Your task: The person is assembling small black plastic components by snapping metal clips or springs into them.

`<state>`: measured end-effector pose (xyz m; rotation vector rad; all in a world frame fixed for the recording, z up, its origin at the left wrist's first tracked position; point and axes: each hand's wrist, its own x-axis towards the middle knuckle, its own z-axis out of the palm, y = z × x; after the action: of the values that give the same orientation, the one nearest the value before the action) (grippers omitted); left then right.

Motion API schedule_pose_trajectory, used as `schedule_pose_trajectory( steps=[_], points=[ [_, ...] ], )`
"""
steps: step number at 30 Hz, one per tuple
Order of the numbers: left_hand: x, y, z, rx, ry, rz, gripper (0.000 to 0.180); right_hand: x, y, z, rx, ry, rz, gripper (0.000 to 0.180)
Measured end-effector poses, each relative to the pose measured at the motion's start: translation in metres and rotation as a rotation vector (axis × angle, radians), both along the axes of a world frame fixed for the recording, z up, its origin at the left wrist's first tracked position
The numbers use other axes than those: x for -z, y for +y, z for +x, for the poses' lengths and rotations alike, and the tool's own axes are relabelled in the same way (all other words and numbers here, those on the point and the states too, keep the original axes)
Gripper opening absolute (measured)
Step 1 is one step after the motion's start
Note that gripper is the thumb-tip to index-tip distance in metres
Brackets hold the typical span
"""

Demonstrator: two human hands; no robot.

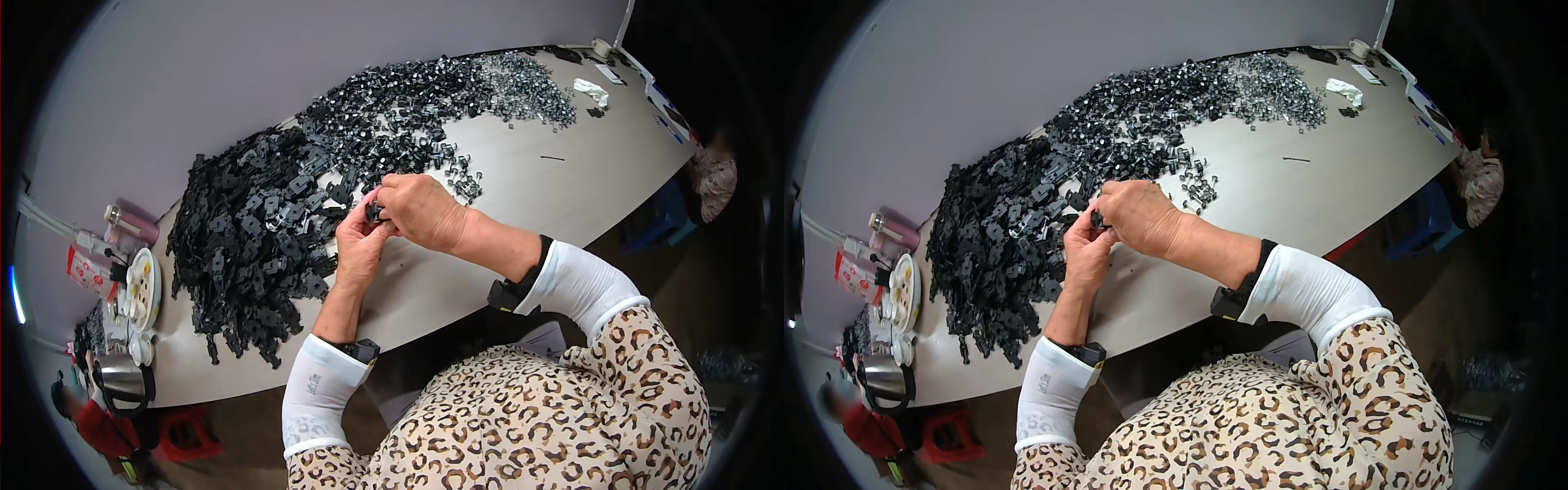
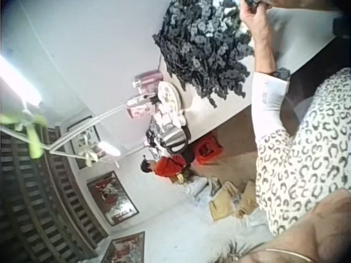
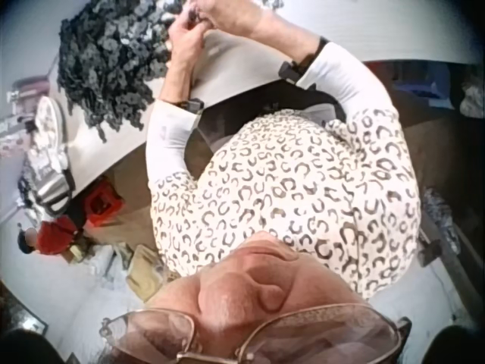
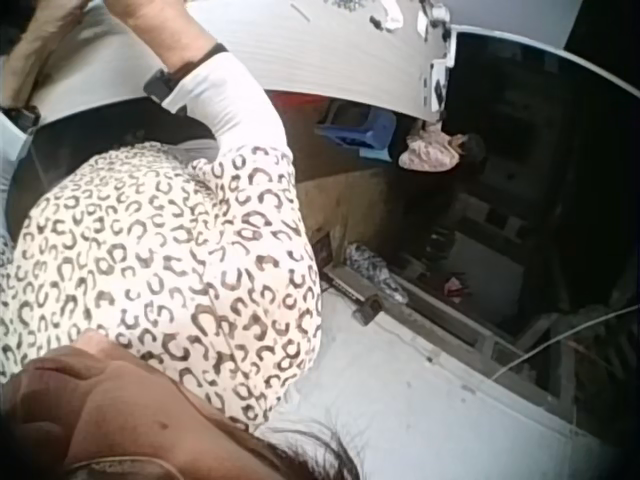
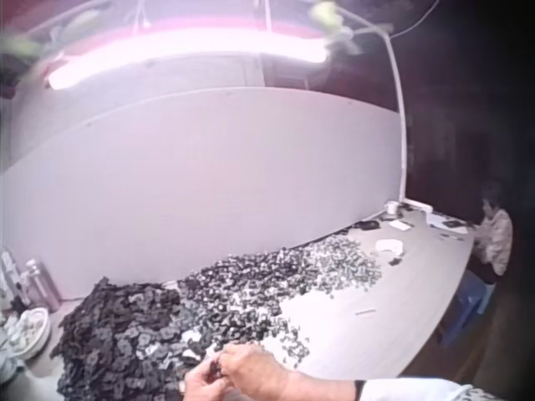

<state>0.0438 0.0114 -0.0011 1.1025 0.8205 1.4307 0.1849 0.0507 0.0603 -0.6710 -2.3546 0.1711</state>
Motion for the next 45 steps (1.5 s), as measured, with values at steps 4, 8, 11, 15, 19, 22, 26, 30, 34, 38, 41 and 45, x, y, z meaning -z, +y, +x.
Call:
schedule_pose_trajectory(
  steps=[4, 8, 11, 15, 19, 22, 26, 30, 34, 38, 41, 45],
  points=[
    [0.002, -0.001, 0.000, 0.002, -0.053, 0.058, 0.042, 0.011, 0.007, -0.003, -0.170, 0.058, 0.114, 0.017],
    [-0.003, -0.003, -0.002, 0.065, -0.037, 0.046, 0.033, 0.004, 0.002, -0.001, -0.084, -0.002, 0.084, 0.016],
    [-0.008, -0.002, 0.002, 0.101, 0.008, 0.028, 0.025, 0.005, 0.007, 0.006, -0.107, -0.034, -0.033, 0.013],
    [-0.015, -0.003, 0.002, 0.217, -0.162, -0.165, 0.019, 0.014, 0.009, 0.015, -0.035, -0.026, 0.066, 0.011],
    [-0.004, 0.000, -0.017, 0.229, -0.190, -0.264, 0.022, 0.004, 0.012, 0.015, -0.070, 0.006, -0.096, 0.011],
    [-0.005, 0.003, -0.018, 0.106, -0.172, -0.262, 0.019, -0.009, 0.044, 0.065, 0.146, -0.004, -0.196, 0.015],
    [0.000, 0.007, -0.021, 0.039, -0.173, -0.241, 0.016, 0.000, 0.035, 0.100, 0.313, -0.331, -0.310, 0.016],
    [0.011, 0.011, -0.024, 0.050, -0.231, -0.230, 0.015, 0.010, 0.023, 0.101, 0.200, -0.458, -0.257, 0.017],
    [0.008, 0.008, -0.022, 0.100, -0.318, -0.270, 0.010, 0.014, 0.035, 0.099, 0.130, -0.630, -0.209, 0.015],
    [0.004, 0.006, -0.020, 0.113, -0.298, -0.346, 0.009, 0.011, 0.027, 0.087, 0.100, -0.513, -0.149, 0.014],
    [0.001, 0.004, -0.017, 0.101, -0.264, -0.356, 0.012, 0.003, 0.009, 0.054, 0.033, -0.149, -0.154, 0.022],
    [0.003, 0.004, -0.017, 0.143, -0.258, -0.333, 0.013, 0.009, 0.005, 0.029, 0.017, -0.129, -0.122, 0.023]
  ],
)
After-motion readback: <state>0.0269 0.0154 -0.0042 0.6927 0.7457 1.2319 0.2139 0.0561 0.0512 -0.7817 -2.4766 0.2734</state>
